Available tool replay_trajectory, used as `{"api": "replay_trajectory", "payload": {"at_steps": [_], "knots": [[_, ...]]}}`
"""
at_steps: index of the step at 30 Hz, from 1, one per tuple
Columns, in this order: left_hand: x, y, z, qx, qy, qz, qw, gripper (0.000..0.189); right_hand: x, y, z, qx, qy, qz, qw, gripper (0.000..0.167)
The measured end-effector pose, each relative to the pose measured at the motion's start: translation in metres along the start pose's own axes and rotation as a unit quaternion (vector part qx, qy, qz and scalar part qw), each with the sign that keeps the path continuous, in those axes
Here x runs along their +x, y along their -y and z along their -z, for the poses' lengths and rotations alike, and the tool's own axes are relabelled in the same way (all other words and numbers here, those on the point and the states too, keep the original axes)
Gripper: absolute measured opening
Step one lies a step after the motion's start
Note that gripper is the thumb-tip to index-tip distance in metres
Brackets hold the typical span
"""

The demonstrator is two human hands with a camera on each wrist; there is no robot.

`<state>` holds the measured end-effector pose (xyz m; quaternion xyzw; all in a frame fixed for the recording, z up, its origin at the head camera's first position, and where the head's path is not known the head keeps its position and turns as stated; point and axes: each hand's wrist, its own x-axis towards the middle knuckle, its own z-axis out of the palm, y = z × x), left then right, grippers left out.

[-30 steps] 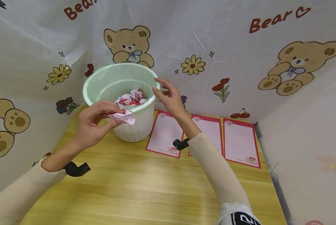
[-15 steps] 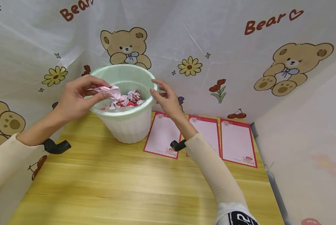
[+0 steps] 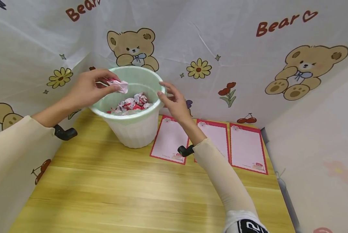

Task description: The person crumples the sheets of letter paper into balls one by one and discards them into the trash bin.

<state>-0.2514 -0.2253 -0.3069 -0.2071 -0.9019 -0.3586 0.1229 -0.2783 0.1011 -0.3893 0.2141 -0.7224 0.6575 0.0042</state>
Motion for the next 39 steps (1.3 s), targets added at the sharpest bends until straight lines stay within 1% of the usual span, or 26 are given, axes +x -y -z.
{"api": "replay_trajectory", "payload": {"at_steps": [4,7,10,14,16,22,25,29,32,34,36,39], "knots": [[0.008,0.001,0.0,0.025,0.034,0.008,0.9991,0.023,0.0,-0.001,-0.001,0.001,0.001,-0.002,1.0,0.045],[0.013,0.0,0.001,0.042,0.047,0.005,0.998,0.024,0.0,0.0,-0.001,0.0,0.0,-0.002,1.0,0.045],[0.016,-0.001,0.002,0.054,0.055,0.005,0.997,0.031,0.0,0.001,-0.001,-0.001,-0.001,0.0,1.0,0.044],[0.017,-0.002,0.002,0.056,0.06,0.016,0.9965,0.046,0.0,0.002,-0.001,-0.003,0.001,0.0,1.0,0.045],[0.016,-0.002,0.002,0.055,0.06,0.018,0.9965,0.049,0.0,0.002,-0.001,-0.005,0.003,-0.001,1.0,0.045],[0.012,0.0,0.002,0.054,0.052,0.012,0.9971,0.046,0.0,0.002,-0.001,-0.002,0.003,0.002,1.0,0.045],[0.01,0.001,0.002,0.05,0.045,0.018,0.9976,0.044,0.0,0.001,0.0,-0.002,0.001,0.002,1.0,0.045],[0.007,0.001,0.004,0.045,0.033,0.029,0.998,0.044,0.0,0.0,0.001,-0.004,0.001,0.007,1.0,0.045],[0.003,0.0,0.006,0.03,0.01,0.03,0.9991,0.043,0.001,0.001,0.002,-0.005,0.001,0.011,0.9999,0.046],[-0.002,-0.002,0.007,0.003,-0.014,0.034,0.9993,0.042,0.001,0.001,0.002,-0.009,0.0,0.01,0.9999,0.046],[-0.009,-0.003,0.008,-0.034,-0.047,0.036,0.9977,0.041,0.0,0.001,0.003,-0.019,0.003,0.01,0.9998,0.045],[-0.022,-0.005,0.011,-0.09,-0.095,0.035,0.9908,0.04,-0.002,0.002,0.005,-0.037,0.005,0.008,0.9993,0.045]]}}
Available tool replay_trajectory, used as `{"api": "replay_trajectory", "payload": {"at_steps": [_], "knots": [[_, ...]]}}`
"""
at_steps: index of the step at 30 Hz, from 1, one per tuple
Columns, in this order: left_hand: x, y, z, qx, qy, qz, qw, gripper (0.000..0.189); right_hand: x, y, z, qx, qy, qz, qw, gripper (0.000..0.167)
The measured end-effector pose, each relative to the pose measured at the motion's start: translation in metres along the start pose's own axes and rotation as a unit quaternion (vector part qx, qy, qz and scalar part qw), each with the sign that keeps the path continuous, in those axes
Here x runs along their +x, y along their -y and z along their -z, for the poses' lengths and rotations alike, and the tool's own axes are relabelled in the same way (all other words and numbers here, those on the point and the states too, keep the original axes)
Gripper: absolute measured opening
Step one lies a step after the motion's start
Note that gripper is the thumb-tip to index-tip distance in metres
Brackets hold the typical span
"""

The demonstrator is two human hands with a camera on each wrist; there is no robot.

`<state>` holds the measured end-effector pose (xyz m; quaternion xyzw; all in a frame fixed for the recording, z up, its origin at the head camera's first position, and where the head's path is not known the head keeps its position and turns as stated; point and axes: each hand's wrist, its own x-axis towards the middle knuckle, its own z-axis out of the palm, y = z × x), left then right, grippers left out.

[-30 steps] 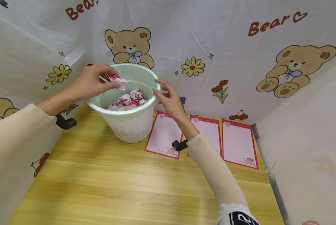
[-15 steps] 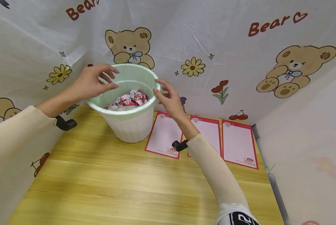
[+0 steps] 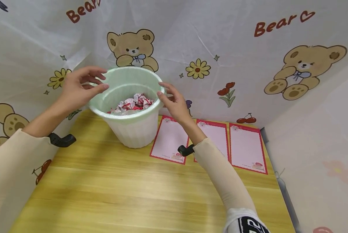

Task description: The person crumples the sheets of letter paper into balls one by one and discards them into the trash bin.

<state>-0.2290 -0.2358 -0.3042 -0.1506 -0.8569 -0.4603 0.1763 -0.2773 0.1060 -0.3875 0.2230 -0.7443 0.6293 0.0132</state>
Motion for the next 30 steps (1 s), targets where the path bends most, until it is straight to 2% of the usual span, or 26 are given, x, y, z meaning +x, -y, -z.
{"api": "replay_trajectory", "payload": {"at_steps": [4,7,10,13,15,21,24,27,30], "knots": [[-0.016,-0.001,0.005,-0.046,-0.033,-0.012,0.9983,0.041,-0.004,0.0,0.003,-0.021,-0.007,0.003,0.9998,0.044],[-0.03,-0.002,0.004,-0.082,-0.048,-0.028,0.995,0.04,-0.008,-0.002,0.006,-0.017,-0.017,0.006,0.9997,0.045],[-0.045,-0.006,-0.001,-0.147,-0.067,-0.05,0.9856,0.039,-0.013,-0.005,0.01,0.002,-0.029,0.009,0.9995,0.044],[-0.061,-0.01,-0.009,-0.212,-0.074,-0.065,0.9723,0.038,-0.019,-0.009,0.015,0.024,-0.044,0.008,0.9987,0.041],[-0.071,-0.013,-0.015,-0.23,-0.073,-0.069,0.968,0.037,-0.024,-0.013,0.019,0.039,-0.056,0.003,0.9977,0.039],[-0.099,-0.018,-0.029,-0.253,-0.05,-0.061,0.9641,0.033,-0.042,-0.027,0.029,0.034,-0.077,-0.014,0.9964,0.036],[-0.11,-0.014,-0.038,-0.281,-0.022,-0.062,0.9574,0.031,-0.052,-0.039,0.033,0.007,-0.078,-0.031,0.9965,0.036],[-0.12,-0.009,-0.048,-0.292,0.014,-0.066,0.9539,0.029,-0.061,-0.056,0.037,-0.014,-0.076,-0.053,0.9956,0.036],[-0.13,-0.003,-0.06,-0.284,0.041,-0.06,0.9561,0.029,-0.071,-0.074,0.042,-0.039,-0.07,-0.074,0.994,0.036]]}}
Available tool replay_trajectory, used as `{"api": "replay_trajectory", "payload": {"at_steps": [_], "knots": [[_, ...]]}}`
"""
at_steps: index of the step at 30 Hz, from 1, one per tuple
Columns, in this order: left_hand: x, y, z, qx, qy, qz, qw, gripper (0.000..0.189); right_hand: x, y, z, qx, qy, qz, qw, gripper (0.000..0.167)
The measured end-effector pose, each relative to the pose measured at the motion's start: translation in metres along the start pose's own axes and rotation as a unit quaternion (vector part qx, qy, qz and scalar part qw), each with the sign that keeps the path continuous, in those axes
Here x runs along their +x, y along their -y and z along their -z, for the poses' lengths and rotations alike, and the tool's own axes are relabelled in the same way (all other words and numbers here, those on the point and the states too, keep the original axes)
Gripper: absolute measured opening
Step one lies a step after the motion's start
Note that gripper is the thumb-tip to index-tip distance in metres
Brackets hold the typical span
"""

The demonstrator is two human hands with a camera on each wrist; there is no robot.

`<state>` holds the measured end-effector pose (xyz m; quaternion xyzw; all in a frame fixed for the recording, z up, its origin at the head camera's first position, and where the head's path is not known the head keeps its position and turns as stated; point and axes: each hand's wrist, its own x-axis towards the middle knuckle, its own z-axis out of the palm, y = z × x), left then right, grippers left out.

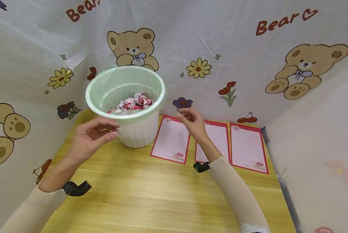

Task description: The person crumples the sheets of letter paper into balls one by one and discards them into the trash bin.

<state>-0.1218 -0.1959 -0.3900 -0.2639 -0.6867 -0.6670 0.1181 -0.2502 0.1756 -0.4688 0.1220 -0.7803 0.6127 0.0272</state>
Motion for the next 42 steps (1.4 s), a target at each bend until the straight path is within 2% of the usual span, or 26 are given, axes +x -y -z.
{"api": "replay_trajectory", "payload": {"at_steps": [6,8,11,14,18,23,32,38,42], "knots": [[-0.018,0.023,-0.016,0.013,0.023,0.056,0.9981,0.027,-0.015,-0.04,0.007,-0.079,0.033,-0.059,0.9946,0.042],[-0.024,0.032,-0.022,0.012,0.034,0.079,0.9962,0.026,-0.019,-0.053,0.007,-0.118,0.047,-0.078,0.9888,0.046],[-0.032,0.047,-0.032,0.007,0.051,0.11,0.9926,0.026,-0.026,-0.068,0.005,-0.191,0.067,-0.1,0.9742,0.055],[-0.038,0.062,-0.043,-0.011,0.062,0.136,0.9887,0.028,-0.03,-0.079,0.003,-0.255,0.083,-0.106,0.9574,0.063],[-0.042,0.083,-0.055,-0.041,0.074,0.158,0.9839,0.032,-0.036,-0.088,-0.001,-0.293,0.096,-0.097,0.9464,0.068],[-0.045,0.106,-0.062,-0.05,0.085,0.177,0.9793,0.031,-0.042,-0.093,-0.005,-0.345,0.108,-0.078,0.9292,0.072],[-0.046,0.125,-0.074,-0.058,0.108,0.243,0.9622,0.034,-0.047,-0.104,0.0,-0.386,0.116,-0.073,0.9123,0.076],[-0.043,0.142,-0.082,-0.031,0.104,0.258,0.96,0.042,-0.056,-0.099,0.003,-0.395,0.12,-0.059,0.9088,0.076],[-0.039,0.156,-0.088,-0.007,0.102,0.256,0.9612,0.042,-0.067,-0.093,0.004,-0.4,0.129,-0.052,0.9061,0.076]]}}
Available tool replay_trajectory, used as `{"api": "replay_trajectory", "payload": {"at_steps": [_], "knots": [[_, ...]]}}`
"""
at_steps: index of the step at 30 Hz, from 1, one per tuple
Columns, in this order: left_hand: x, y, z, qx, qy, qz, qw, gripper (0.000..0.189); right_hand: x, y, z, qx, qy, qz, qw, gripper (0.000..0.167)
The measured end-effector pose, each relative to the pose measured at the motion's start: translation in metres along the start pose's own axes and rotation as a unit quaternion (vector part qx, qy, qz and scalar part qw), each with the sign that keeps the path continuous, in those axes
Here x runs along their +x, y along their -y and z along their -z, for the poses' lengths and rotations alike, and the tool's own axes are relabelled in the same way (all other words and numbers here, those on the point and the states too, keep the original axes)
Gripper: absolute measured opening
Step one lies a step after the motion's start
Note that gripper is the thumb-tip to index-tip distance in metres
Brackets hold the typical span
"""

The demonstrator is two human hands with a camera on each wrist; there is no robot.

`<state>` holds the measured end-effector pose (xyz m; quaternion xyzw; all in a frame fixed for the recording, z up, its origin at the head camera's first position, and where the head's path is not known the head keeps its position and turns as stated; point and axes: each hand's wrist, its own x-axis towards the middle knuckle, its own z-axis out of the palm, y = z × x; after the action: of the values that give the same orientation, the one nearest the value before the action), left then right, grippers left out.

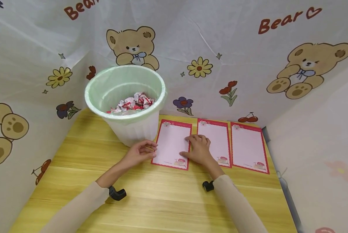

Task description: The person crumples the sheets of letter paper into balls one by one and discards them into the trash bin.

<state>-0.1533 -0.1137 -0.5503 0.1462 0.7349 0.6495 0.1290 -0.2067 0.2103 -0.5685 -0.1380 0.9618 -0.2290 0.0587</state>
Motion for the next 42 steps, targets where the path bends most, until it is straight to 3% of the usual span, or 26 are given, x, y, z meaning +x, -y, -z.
{"api": "replay_trajectory", "payload": {"at_steps": [3,6,10,15,20,28,34,42], "knots": [[0.008,0.007,-0.004,0.046,-0.004,-0.01,0.9989,0.045,-0.01,0.002,0.001,-0.003,0.001,0.011,0.9999,0.075],[0.012,0.011,-0.008,0.123,-0.005,-0.018,0.9922,0.051,-0.021,0.003,0.0,-0.007,0.002,0.023,0.9997,0.074],[0.011,0.016,-0.012,0.219,0.006,-0.021,0.9755,0.058,-0.035,0.007,0.001,-0.017,0.009,0.032,0.9993,0.074],[0.006,0.02,-0.014,0.286,0.028,-0.007,0.9579,0.067,-0.054,0.011,-0.004,-0.028,0.014,0.046,0.9985,0.075],[0.002,0.024,-0.014,0.356,0.056,-0.002,0.9327,0.081,-0.072,0.014,-0.01,-0.027,0.002,0.056,0.998,0.074],[-0.001,0.022,-0.011,0.398,0.085,0.006,0.9133,0.095,-0.079,0.015,-0.009,0.001,0.001,0.057,0.9984,0.073],[-0.003,0.022,-0.009,0.422,0.096,0.005,0.9017,0.108,-0.067,0.011,0.001,-0.028,0.039,0.082,0.9955,0.093],[-0.001,0.019,-0.01,0.416,0.106,0.013,0.9029,0.113,-0.057,0.007,0.007,-0.04,0.061,0.075,0.9945,0.094]]}}
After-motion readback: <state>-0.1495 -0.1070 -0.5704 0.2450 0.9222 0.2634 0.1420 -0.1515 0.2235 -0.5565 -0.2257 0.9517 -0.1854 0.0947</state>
